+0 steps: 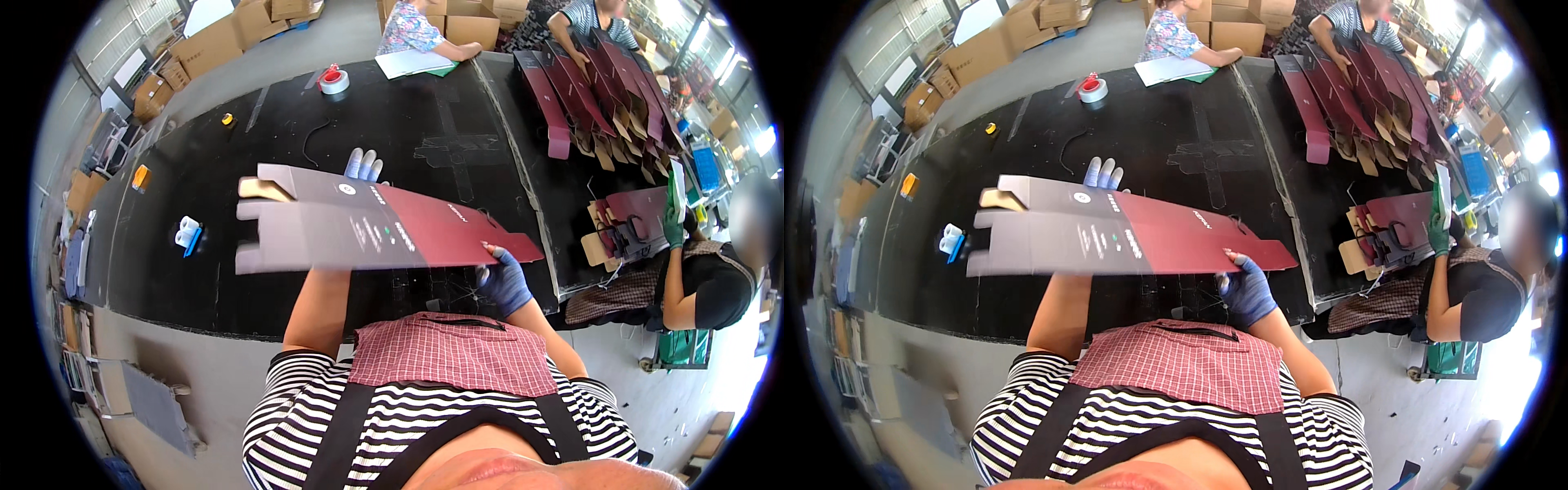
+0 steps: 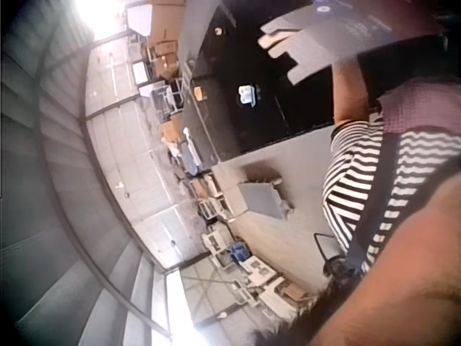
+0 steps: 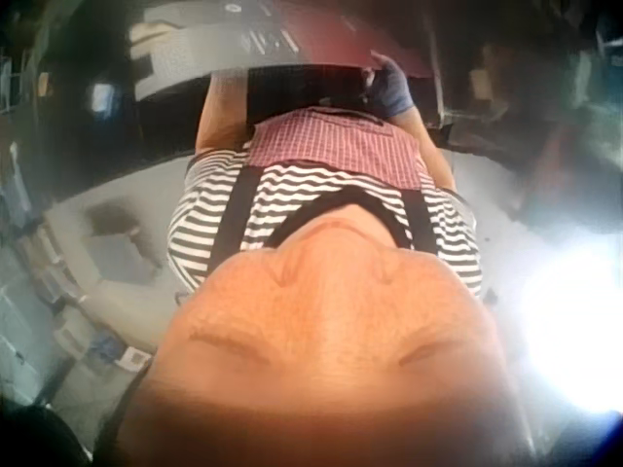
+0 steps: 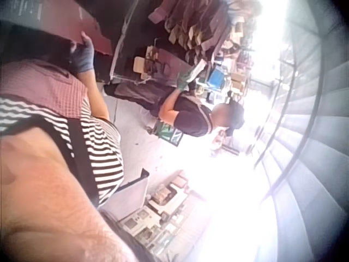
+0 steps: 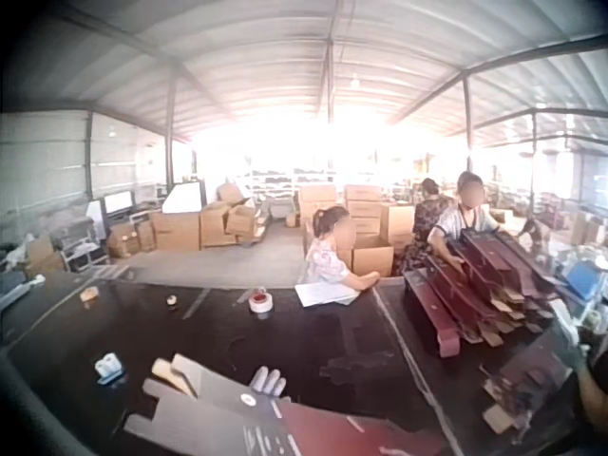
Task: The person assembles cardboard boxes by hand. The person removes a flat box from a stack, folds the sides and bottom to form the box shape, and places the assembled boxes into another stack.
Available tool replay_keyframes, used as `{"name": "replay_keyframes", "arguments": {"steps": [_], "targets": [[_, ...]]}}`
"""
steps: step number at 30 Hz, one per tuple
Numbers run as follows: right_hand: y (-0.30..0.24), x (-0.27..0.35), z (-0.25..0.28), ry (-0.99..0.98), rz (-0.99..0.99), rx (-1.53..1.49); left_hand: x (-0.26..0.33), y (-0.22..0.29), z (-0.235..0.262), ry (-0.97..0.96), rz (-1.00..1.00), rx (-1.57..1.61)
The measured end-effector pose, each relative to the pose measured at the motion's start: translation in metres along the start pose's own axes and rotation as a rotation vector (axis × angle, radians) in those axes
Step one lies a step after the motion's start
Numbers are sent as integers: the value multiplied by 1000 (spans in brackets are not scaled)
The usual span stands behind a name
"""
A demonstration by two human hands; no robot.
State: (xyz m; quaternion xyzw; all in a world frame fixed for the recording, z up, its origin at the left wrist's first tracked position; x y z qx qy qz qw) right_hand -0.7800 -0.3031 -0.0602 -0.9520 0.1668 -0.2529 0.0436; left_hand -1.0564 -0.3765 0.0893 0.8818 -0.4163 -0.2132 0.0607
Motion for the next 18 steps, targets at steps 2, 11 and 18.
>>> {"name": "replay_keyframes", "arguments": {"steps": [2, 11, 18], "targets": [[33, 0, -27, 17, -65, 35, -8, 21, -22, -438, 175, 167], [-64, 116, -157, 186, 741, 1070, 2, 73, -118, -252, -387, -729], [-29, 189, -289, -88, 1311, 1154, 34, 33, -190, -345, -434, -1037]]}}
Point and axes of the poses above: each hand's wrist, its own x-axis away from the middle knuckle, its own z-axis out of the back of the hand, y = z × x, the point moved 10 cm from there along -x, towards the middle knuckle, and after that the axes turned 11 degrees about -z, right-handed, at the moved point
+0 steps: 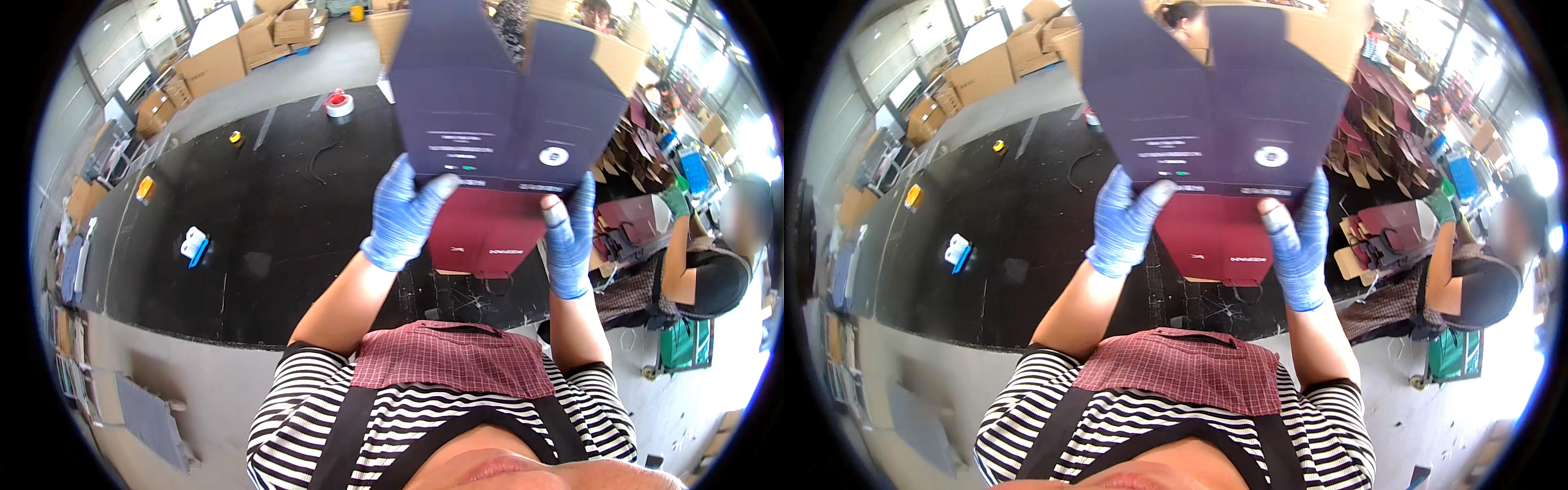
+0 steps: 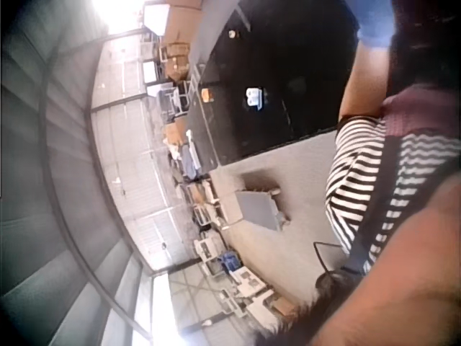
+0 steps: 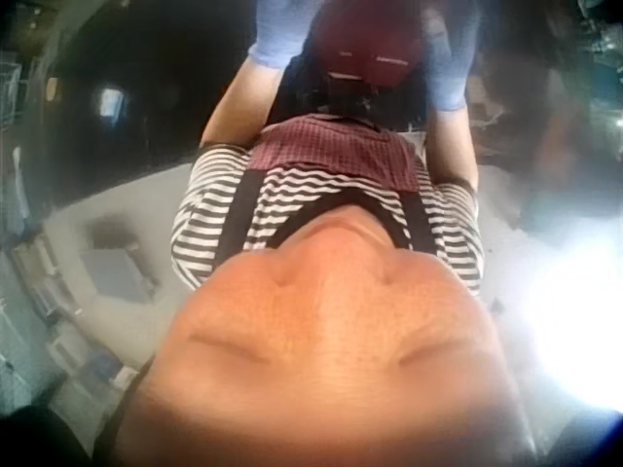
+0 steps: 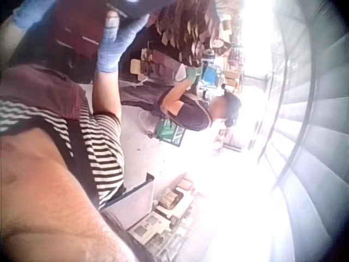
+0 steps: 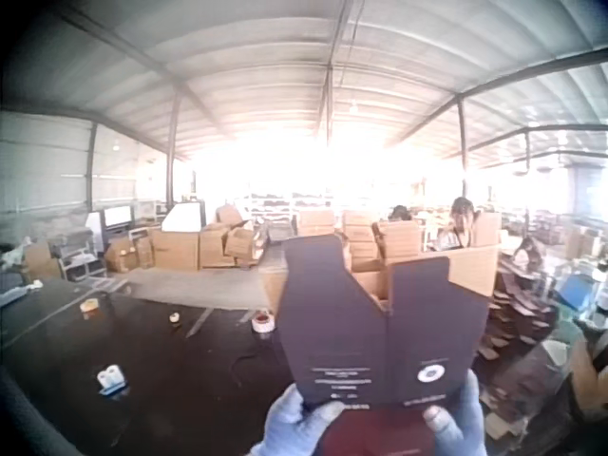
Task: The person assembles cardboard boxes by hand. The person removes a flat box from a stack, folds the sides and bottom to form the box shape, and places the assembled boxes into another stack.
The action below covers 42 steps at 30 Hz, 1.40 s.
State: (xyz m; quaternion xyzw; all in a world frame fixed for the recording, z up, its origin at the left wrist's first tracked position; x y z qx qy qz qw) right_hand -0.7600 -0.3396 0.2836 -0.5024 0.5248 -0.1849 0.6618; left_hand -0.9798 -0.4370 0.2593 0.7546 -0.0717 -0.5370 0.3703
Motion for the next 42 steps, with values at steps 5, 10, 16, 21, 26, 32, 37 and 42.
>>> {"name": "replay_keyframes", "arguments": {"steps": [5, 10, 16, 21, 26, 32, 37, 42], "targets": [[6, -17, 7, -79, -5, 20, 10, 5, -23, -110, -69, 105], [34, -28, -5, -236, -195, -147, 16, 5, -38, -236, 57, 161], [59, -6, -54, -487, -289, -287, 18, -15, -56, -242, 44, 265], [35, 7, -47, -361, -97, -302, 20, -14, -58, -195, 41, 309], [43, 9, -46, -386, -297, -303, 31, -5, -64, -248, 11, 318], [50, 7, -45, -566, -313, -385, 0, 3, -59, -409, 118, 376], [40, -1, -31, -615, -209, -339, 9, 25, -73, -383, -21, 253], [41, 7, -29, -675, -283, -244, 24, 26, -66, -350, -53, 74]]}}
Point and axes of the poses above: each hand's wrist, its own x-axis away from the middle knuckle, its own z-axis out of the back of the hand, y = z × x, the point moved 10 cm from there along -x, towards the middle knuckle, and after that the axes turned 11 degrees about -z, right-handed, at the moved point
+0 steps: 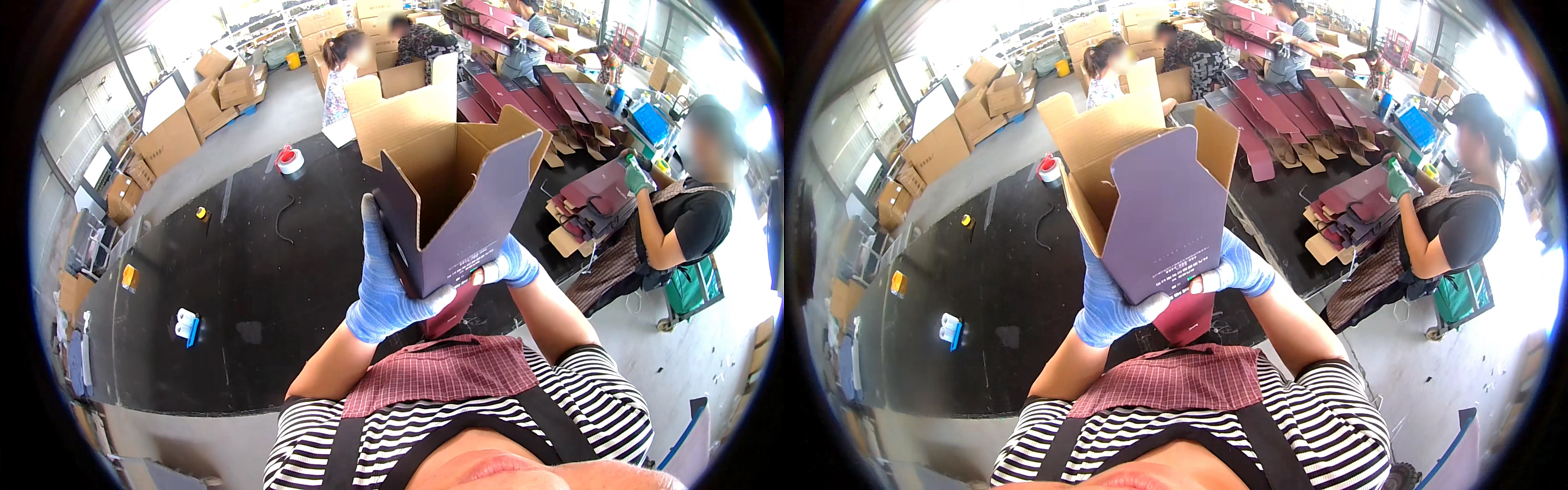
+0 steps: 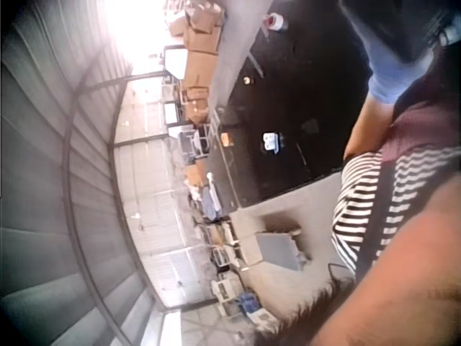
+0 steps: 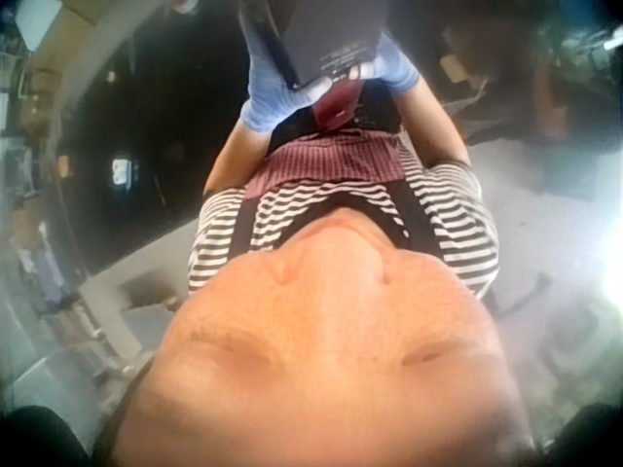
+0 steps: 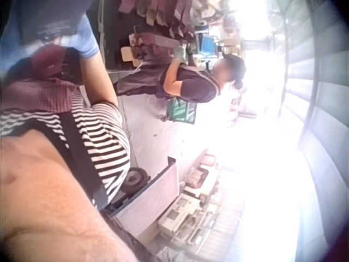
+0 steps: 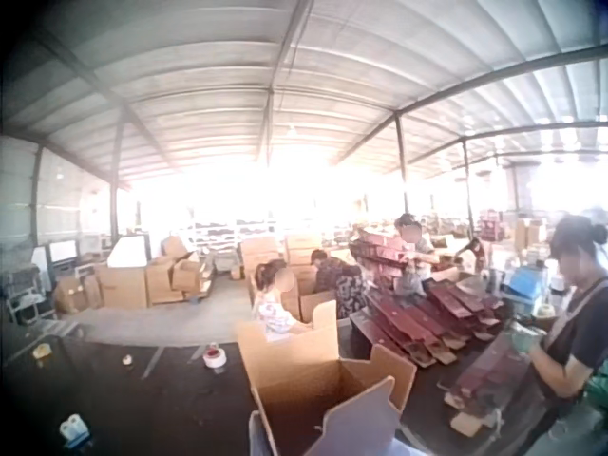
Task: The person assembles cardboard boxes by hand. The person removes a flat box from a stack, folds the sides and bottom to form the box shape, and places the assembled boxes into another stack.
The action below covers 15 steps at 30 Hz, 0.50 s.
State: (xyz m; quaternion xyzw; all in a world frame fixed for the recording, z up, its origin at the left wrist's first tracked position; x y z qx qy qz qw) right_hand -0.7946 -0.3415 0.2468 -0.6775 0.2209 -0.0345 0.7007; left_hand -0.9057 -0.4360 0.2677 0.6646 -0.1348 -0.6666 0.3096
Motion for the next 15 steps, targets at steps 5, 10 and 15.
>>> {"name": "replay_keyframes", "arguments": {"steps": [5, 10, 15], "targets": [[-65, 12, 2, 262, 247, -40, 1, 16, 1, 2, -52, -194], [-133, 28, -8, 563, 434, 154, 12, 27, -1, 114, -184, -454], [-104, 20, -50, 484, 371, 381, 9, 26, -11, 226, -264, -409]]}}
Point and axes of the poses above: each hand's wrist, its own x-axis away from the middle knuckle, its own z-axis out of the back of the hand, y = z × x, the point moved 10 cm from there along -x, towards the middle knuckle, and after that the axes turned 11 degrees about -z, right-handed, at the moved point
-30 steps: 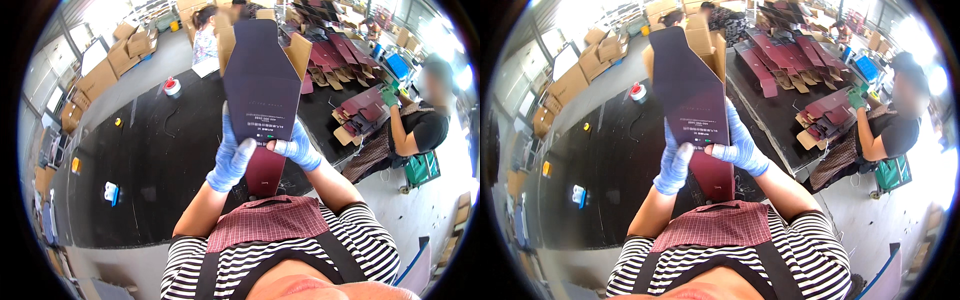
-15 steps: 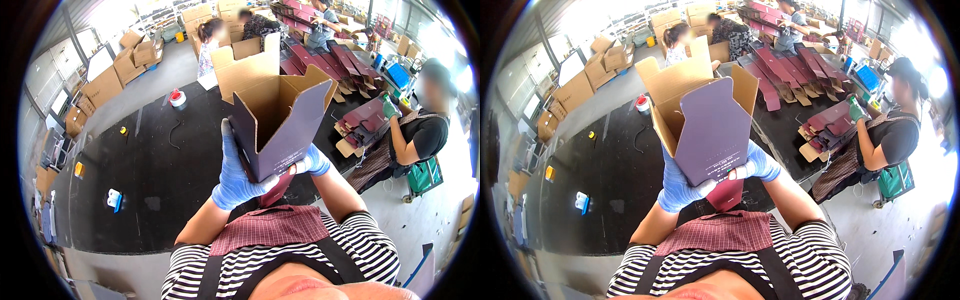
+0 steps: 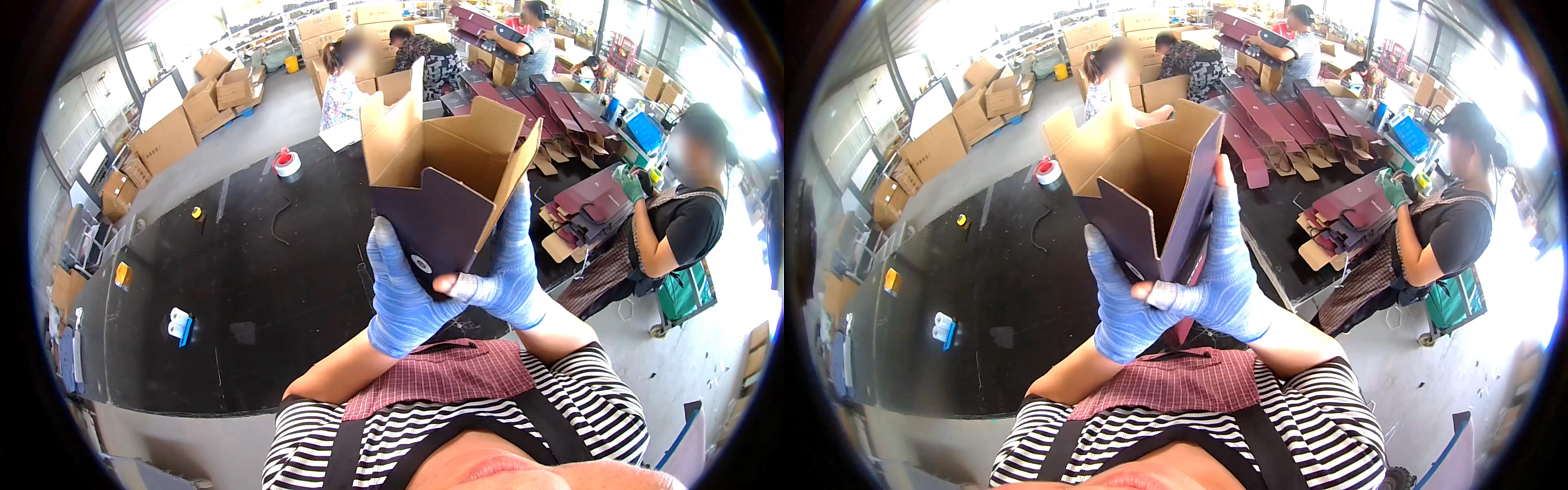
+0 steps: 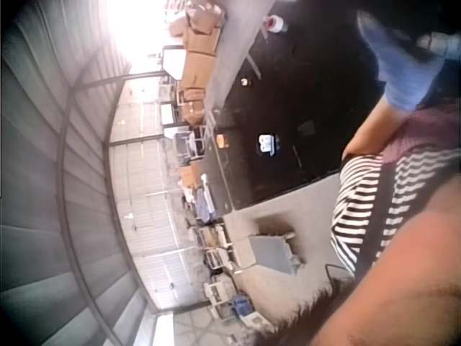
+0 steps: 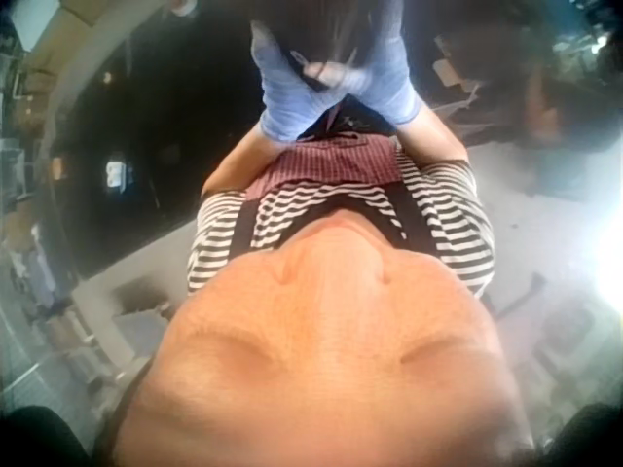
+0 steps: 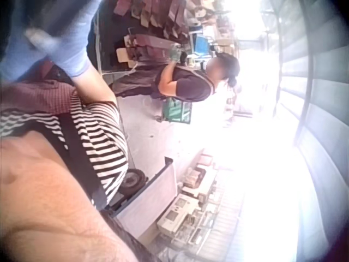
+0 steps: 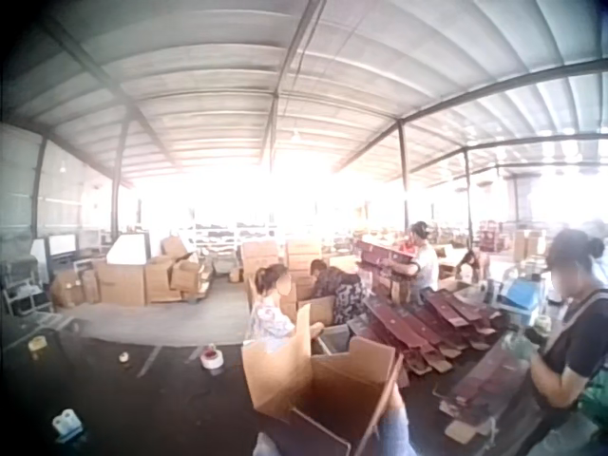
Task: The person assembles cardboard boxes by hand. The person removes a flat box from a stack, folds the sides and bottom to form the box shape, and places the assembled boxes into another stack.
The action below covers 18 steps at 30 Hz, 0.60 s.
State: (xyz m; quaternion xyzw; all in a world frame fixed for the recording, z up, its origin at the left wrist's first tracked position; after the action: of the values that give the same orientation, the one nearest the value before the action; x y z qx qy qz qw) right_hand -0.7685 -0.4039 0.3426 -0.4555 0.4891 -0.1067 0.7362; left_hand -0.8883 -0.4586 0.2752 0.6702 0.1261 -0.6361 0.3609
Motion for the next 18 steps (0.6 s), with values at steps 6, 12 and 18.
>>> {"name": "replay_keyframes", "arguments": {"steps": [6, 12, 18], "targets": [[-11, -26, 17, -173, -67, -171, -61, 14, 23, -129, 14, 258], [8, -18, 12, -426, -5, 18, -101, 25, 37, -92, -21, 473], [19, -17, 18, -333, -154, -272, -99, 53, 39, -233, -318, 153]]}}
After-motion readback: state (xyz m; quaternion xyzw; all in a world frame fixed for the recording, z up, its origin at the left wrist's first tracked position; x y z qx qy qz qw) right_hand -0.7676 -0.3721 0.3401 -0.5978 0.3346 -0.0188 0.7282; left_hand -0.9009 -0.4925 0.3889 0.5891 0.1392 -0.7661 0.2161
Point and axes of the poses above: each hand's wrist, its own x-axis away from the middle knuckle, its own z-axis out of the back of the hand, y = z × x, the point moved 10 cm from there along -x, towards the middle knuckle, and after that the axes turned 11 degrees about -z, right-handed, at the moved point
